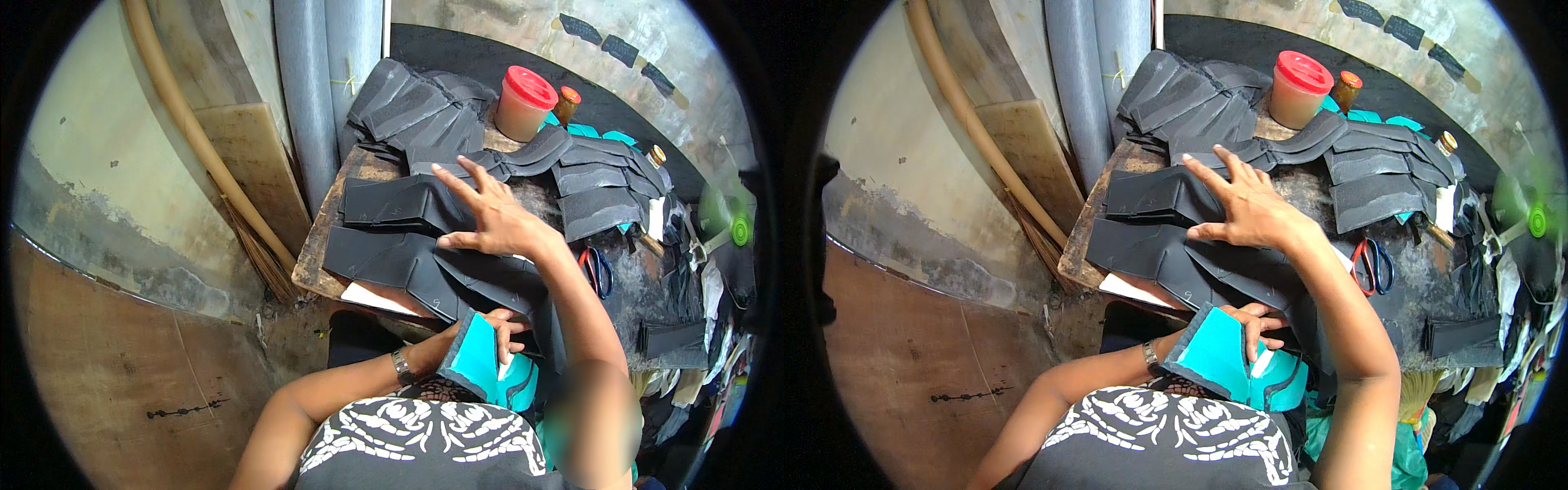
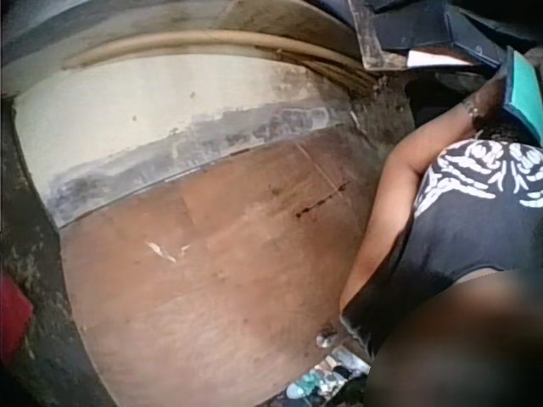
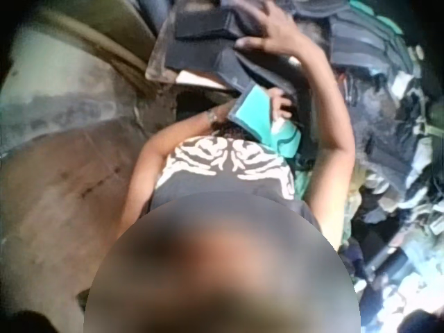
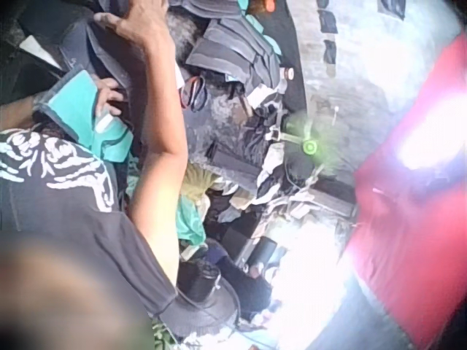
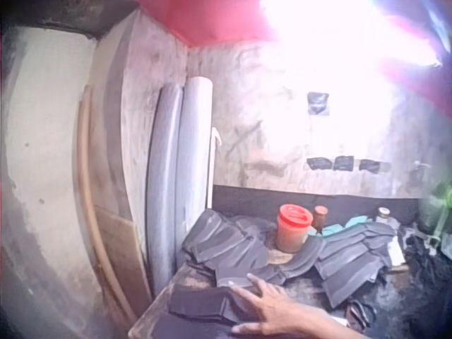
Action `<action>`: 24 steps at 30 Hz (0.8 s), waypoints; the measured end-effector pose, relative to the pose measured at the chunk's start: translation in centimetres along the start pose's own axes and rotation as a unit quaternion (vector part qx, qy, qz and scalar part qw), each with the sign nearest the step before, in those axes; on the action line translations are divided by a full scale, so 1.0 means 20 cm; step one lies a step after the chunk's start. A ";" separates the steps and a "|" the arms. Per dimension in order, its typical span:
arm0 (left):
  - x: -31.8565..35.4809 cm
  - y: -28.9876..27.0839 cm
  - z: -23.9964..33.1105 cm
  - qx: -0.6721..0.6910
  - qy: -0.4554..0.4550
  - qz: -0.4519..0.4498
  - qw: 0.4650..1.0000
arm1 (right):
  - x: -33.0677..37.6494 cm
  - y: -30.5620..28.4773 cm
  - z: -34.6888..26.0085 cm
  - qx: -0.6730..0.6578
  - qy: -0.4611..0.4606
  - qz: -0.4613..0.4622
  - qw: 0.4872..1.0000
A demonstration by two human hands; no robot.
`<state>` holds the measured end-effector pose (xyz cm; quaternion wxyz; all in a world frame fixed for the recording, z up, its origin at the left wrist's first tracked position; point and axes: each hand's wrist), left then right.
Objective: The person repeatedly picks up black material pieces from a cluttered workbench, flips them to reveal a teal underside, and places them into separate stacks. The person also handles a white paper sheet and a red-lidded container while organizing the pieces.
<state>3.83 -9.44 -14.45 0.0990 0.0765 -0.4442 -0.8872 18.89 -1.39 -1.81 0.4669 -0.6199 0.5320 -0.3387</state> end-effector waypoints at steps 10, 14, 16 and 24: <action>-0.02 0.03 0.01 -0.012 0.215 -0.128 0.968 | 0.84 -0.25 0.12 -0.090 0.173 -0.079 0.978; -0.01 0.07 0.03 0.034 0.141 -0.073 0.987 | 0.96 -0.04 0.09 -0.149 0.224 -0.026 0.963; 0.01 0.10 0.06 -0.015 0.129 -0.083 0.988 | 0.98 -0.05 0.09 -0.161 0.202 -0.005 0.966; 0.25 0.15 0.21 0.003 0.190 -0.093 0.977 | 0.91 -0.30 0.02 -0.470 0.121 0.235 0.842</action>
Point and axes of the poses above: each hand's wrist, its own x-axis away from the middle knuckle, its own y-axis out of the palm, z = x × y, and after that the axes turned 9 degrees about y, right-handed
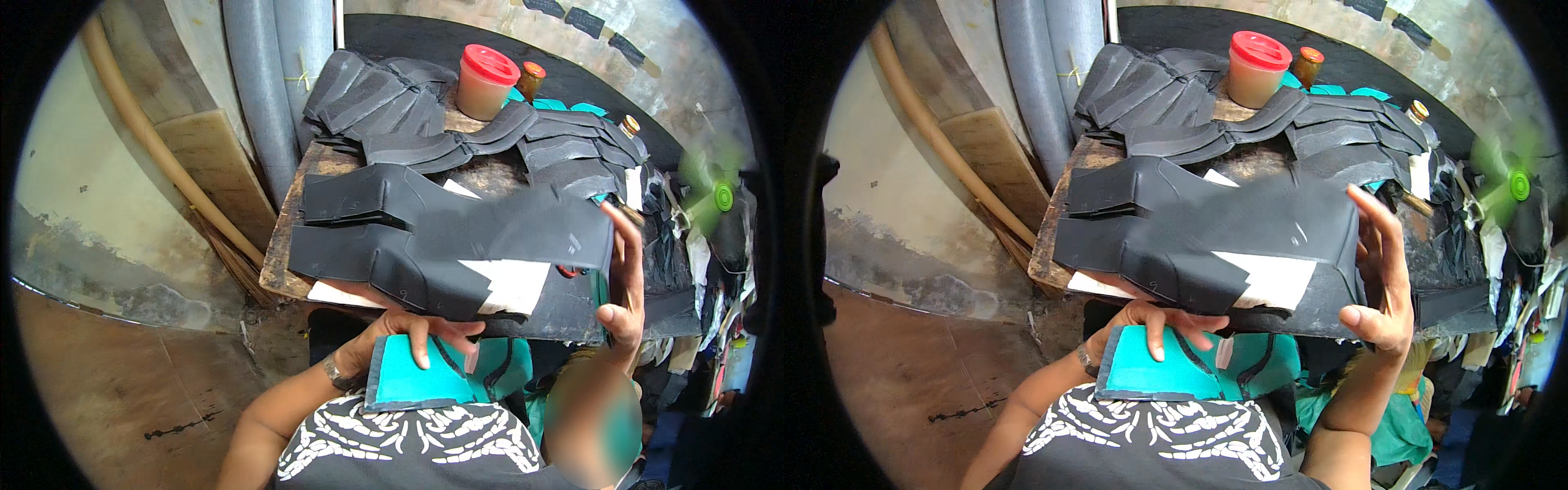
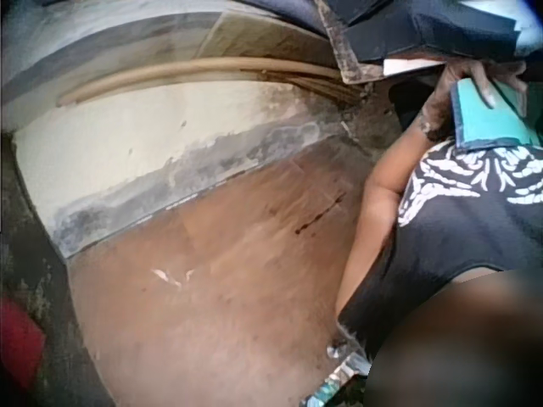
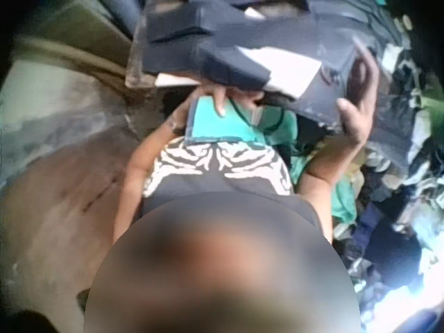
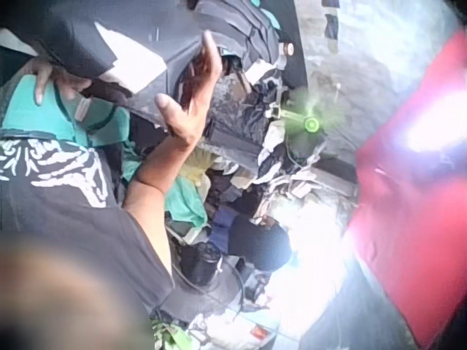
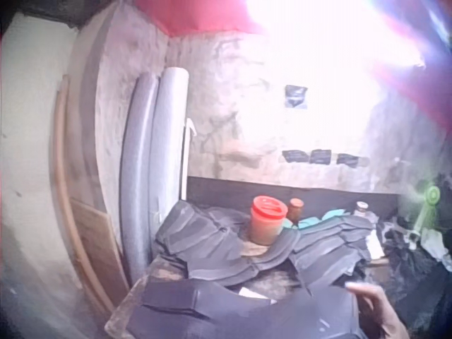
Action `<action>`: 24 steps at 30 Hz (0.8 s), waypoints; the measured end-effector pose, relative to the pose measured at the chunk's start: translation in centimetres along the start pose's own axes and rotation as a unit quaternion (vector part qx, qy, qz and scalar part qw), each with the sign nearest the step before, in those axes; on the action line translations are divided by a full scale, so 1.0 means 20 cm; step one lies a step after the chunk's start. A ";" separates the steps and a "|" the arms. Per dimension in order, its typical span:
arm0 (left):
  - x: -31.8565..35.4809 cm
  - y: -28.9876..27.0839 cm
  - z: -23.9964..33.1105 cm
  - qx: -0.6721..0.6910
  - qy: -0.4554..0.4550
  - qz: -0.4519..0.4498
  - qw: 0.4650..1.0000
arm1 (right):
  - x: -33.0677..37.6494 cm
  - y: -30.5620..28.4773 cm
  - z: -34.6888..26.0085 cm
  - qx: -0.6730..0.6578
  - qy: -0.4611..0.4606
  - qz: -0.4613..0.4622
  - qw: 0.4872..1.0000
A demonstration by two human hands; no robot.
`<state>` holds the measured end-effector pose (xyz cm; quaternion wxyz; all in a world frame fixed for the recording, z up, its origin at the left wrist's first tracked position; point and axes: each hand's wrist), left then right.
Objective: The person repeatedly picks up black material pieces from a cluttered workbench, flips them to reveal a teal underside, and places them into separate stacks. The person also handles a white paper sheet and a red-lidded container while organizing the pieces.
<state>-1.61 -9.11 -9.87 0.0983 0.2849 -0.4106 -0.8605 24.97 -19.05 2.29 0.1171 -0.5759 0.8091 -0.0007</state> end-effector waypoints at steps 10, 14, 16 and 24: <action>0.06 -0.06 -0.02 -0.013 0.048 -0.010 0.999 | -0.32 0.62 0.19 0.472 -0.120 -0.312 0.815; -0.02 -0.02 -0.03 0.027 0.021 0.058 0.998 | -0.23 0.34 0.11 0.256 -0.044 -0.275 0.926; -0.11 0.01 -0.05 0.054 -0.018 0.149 0.987 | -0.16 0.17 0.04 0.146 0.001 -0.290 0.946; -0.28 0.06 0.02 0.054 -0.048 0.239 0.968 | -0.02 -0.25 0.15 -0.041 0.354 -0.153 0.922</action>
Point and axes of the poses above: each hand's wrist, its own x-axis away from the middle knuckle, its own y-axis out of the palm, z = x × y, and after that the axes turned 9 degrees about y, right-handed
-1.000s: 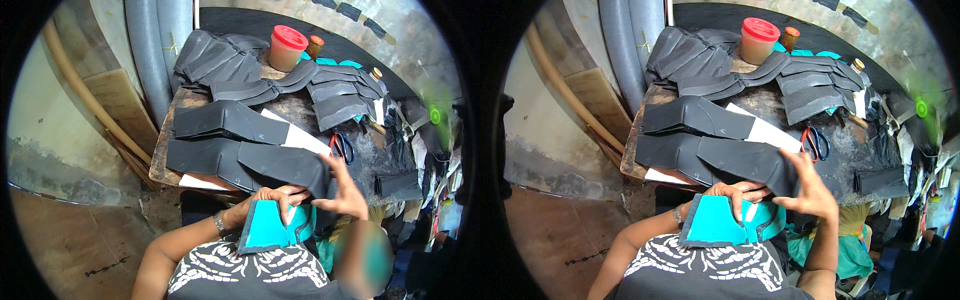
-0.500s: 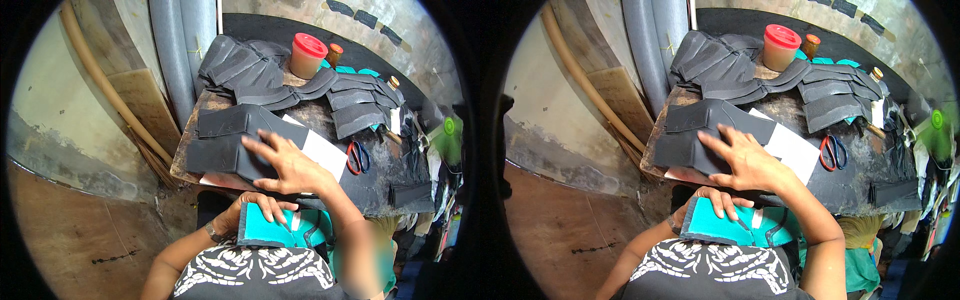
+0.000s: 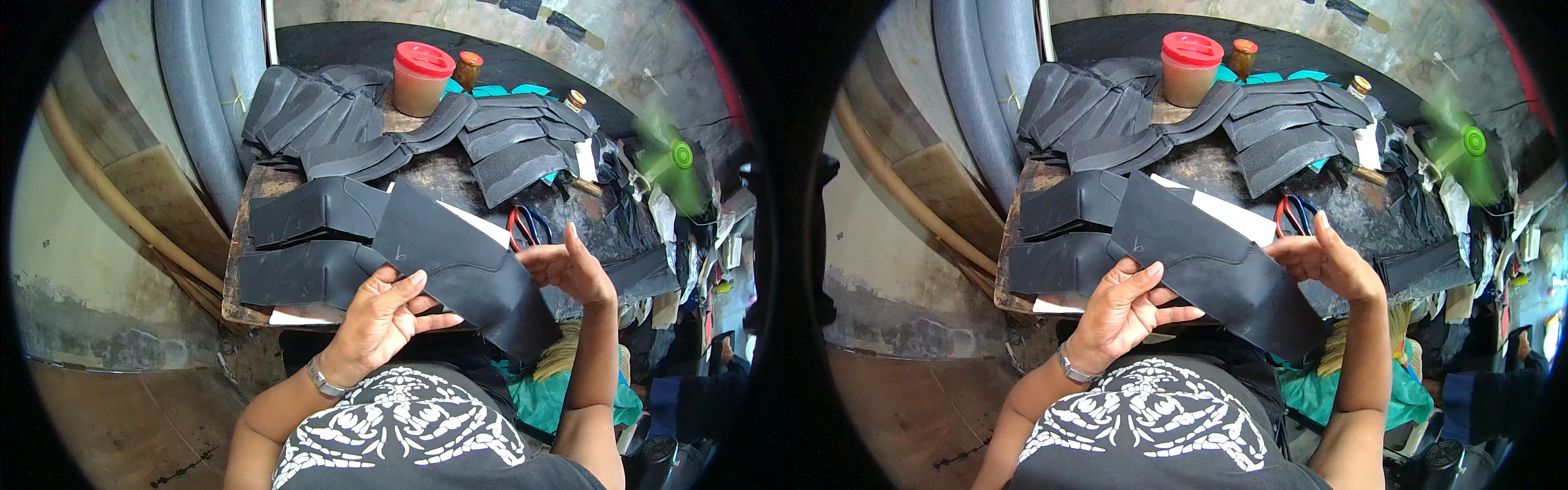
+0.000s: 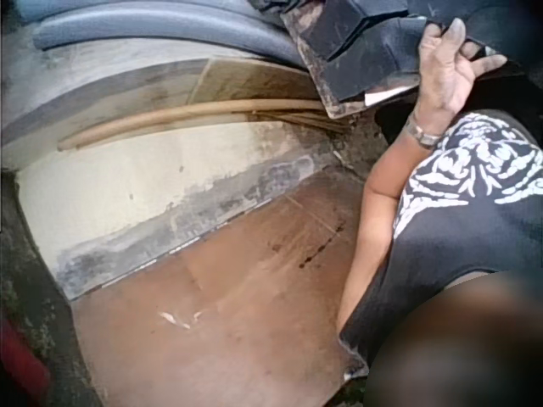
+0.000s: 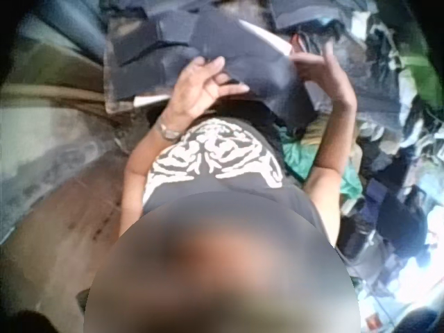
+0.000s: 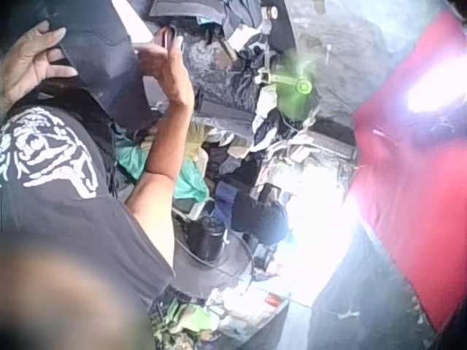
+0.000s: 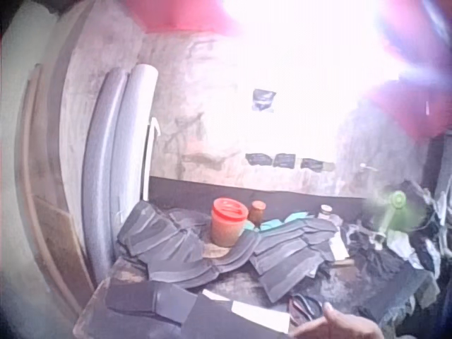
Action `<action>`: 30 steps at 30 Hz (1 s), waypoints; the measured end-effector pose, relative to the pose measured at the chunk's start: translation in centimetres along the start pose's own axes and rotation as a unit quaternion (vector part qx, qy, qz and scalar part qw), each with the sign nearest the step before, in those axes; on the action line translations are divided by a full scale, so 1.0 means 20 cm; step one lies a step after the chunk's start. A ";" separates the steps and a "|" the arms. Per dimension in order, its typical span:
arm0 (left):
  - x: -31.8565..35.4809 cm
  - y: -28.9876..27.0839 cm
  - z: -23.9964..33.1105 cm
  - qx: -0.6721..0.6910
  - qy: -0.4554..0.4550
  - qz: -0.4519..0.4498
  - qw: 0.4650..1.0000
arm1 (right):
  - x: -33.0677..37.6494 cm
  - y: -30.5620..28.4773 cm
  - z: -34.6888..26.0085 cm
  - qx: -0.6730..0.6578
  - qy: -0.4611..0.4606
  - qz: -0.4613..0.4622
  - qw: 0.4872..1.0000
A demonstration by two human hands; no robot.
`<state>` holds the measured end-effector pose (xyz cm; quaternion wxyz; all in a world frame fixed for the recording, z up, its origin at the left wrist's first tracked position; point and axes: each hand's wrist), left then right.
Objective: The person repeatedly picks up black material pieces from a cluttered workbench, flips them to reveal a teal underside, and places them into separate stacks. The person also handles a white paper sheet and a red-lidded container while organizing the pieces.
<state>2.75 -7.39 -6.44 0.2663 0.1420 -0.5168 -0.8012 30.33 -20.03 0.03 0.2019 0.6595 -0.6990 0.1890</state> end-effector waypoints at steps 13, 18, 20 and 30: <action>0.26 -0.05 0.28 -0.114 0.303 0.071 0.943 | -0.36 0.38 -0.24 0.252 -0.307 0.015 0.918; 0.37 -0.09 0.41 -0.488 0.542 0.346 0.591 | -0.64 0.76 -0.20 0.347 -0.378 0.015 0.858; 0.37 -0.08 0.45 -0.687 0.460 0.292 0.481 | -0.70 0.78 -0.16 0.421 -0.407 0.092 0.806; 0.30 -0.05 0.34 -0.890 0.222 0.032 0.397 | -0.43 -0.49 -0.16 0.477 -0.203 0.615 0.594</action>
Point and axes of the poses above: each hand's wrist, its own x-axis away from the middle knuckle, its own y-axis out of the palm, z = x × y, and after that the axes turned 9 degrees about y, right-handed
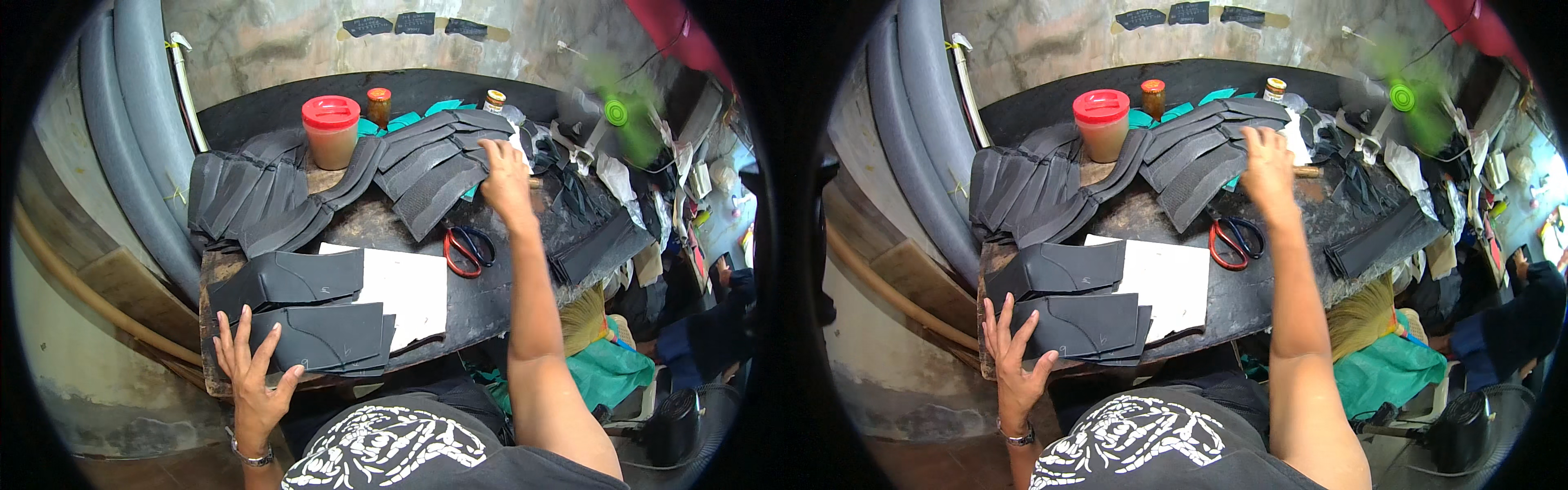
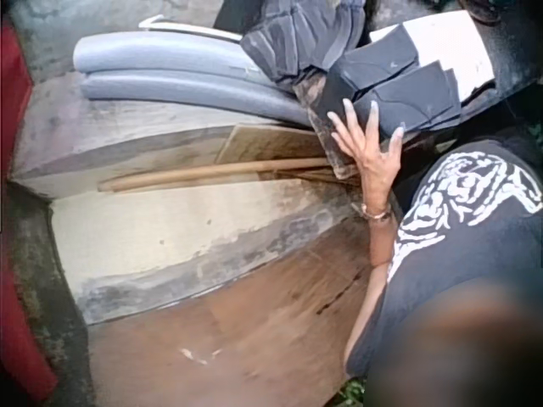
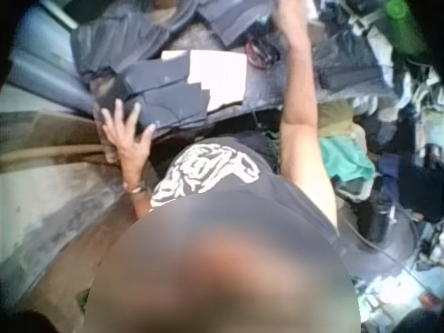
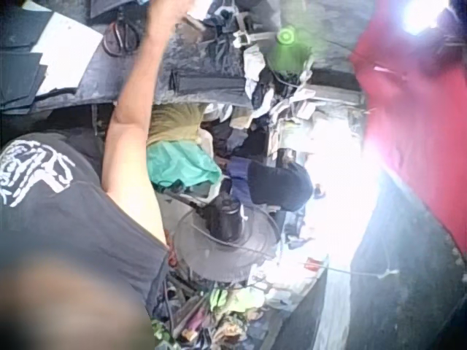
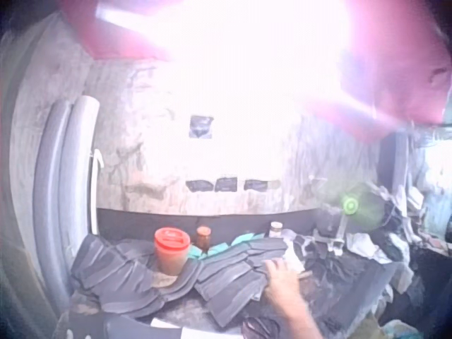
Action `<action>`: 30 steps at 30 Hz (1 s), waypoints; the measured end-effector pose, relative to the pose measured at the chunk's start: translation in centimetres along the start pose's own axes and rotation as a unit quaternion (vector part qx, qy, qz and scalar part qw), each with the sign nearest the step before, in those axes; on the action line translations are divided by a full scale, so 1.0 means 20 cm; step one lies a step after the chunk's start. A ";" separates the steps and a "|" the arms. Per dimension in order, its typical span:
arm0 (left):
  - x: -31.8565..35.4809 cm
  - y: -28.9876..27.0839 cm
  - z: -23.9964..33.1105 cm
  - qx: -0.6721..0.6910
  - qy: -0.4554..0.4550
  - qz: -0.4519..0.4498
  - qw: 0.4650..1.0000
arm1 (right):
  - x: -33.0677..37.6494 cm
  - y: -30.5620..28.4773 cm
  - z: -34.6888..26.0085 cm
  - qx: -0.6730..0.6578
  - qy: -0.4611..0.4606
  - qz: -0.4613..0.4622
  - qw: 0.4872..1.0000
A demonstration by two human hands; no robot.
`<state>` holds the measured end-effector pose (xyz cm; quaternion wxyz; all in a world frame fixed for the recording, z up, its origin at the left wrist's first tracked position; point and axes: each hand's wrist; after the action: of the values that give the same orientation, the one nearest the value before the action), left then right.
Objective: The person repeatedly picks up black material pieces from a cluttered workbench, flips them to reveal a teal underside, and places them into separate stacks. The person also handles a white paper sheet and a red-lidded container while organizing the pieces.
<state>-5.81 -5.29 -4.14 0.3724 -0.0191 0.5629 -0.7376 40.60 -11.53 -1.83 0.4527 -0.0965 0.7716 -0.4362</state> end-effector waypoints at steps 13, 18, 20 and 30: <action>-0.07 0.05 0.08 -0.019 0.034 -0.129 0.991 | 0.17 -0.04 0.53 0.107 -0.101 0.116 0.982; -0.11 0.01 0.10 -0.031 0.056 -0.150 0.987 | 0.52 -0.07 0.54 0.131 -0.167 0.088 0.973; -0.16 -0.02 0.12 -0.040 0.085 -0.152 0.984 | 0.56 -0.09 0.55 0.161 -0.182 0.110 0.964; -0.60 0.23 0.33 0.065 0.325 -0.272 0.903 | 0.43 -0.11 0.53 -0.220 0.183 -0.008 0.958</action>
<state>8.15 -4.26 -0.91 -0.0462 0.0936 0.5767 -0.8103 43.37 -23.71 -7.74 0.2676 -0.1181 0.9175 -0.2696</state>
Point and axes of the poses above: each hand's wrist, its own x-axis away from the middle knuckle, its own y-axis out of the palm, z = x × y, and after that the axes turned 9 degrees about y, right-handed
